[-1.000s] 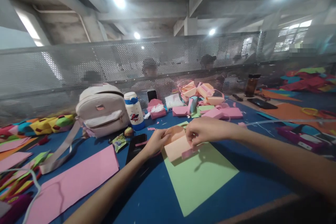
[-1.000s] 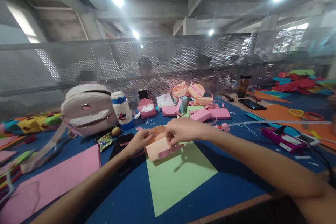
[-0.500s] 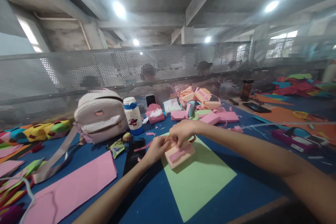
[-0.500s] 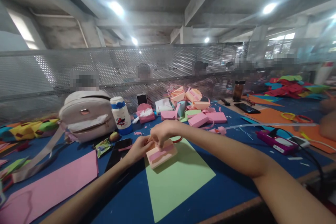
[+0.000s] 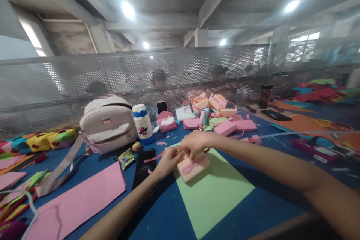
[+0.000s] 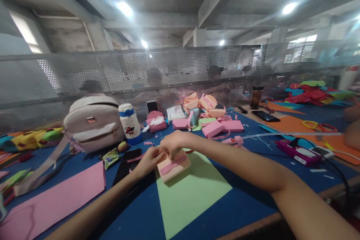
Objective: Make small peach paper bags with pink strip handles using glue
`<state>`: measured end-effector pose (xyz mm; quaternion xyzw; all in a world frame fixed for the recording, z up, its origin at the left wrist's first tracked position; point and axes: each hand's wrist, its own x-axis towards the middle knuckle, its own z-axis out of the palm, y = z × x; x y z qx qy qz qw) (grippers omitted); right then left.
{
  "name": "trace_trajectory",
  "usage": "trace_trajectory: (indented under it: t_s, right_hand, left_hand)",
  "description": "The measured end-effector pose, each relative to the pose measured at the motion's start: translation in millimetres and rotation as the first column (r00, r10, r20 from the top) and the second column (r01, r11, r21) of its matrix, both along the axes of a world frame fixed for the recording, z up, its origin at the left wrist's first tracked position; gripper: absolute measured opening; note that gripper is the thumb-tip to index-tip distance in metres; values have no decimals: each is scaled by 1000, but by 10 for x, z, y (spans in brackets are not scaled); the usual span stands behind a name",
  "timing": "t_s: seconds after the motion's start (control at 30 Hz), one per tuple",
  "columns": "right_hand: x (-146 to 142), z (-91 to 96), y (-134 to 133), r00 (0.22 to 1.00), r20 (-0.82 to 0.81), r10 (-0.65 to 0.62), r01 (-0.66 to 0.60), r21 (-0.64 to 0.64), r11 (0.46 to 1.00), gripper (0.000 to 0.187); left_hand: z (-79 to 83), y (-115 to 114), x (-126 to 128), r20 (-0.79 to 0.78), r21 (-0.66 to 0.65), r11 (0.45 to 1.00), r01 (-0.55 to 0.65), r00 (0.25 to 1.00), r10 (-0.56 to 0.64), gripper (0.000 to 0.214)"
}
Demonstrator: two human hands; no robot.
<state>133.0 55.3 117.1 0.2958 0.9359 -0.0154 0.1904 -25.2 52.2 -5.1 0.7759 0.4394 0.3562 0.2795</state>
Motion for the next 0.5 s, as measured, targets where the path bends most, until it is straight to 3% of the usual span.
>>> trace_trajectory:
  t_s: [0.5]
  right_hand:
    - [65,-82,-14,998,-56,-10,13,38,999,24]
  left_hand:
    - [-33,19,-8,28,-19,999,26,999,-26,37]
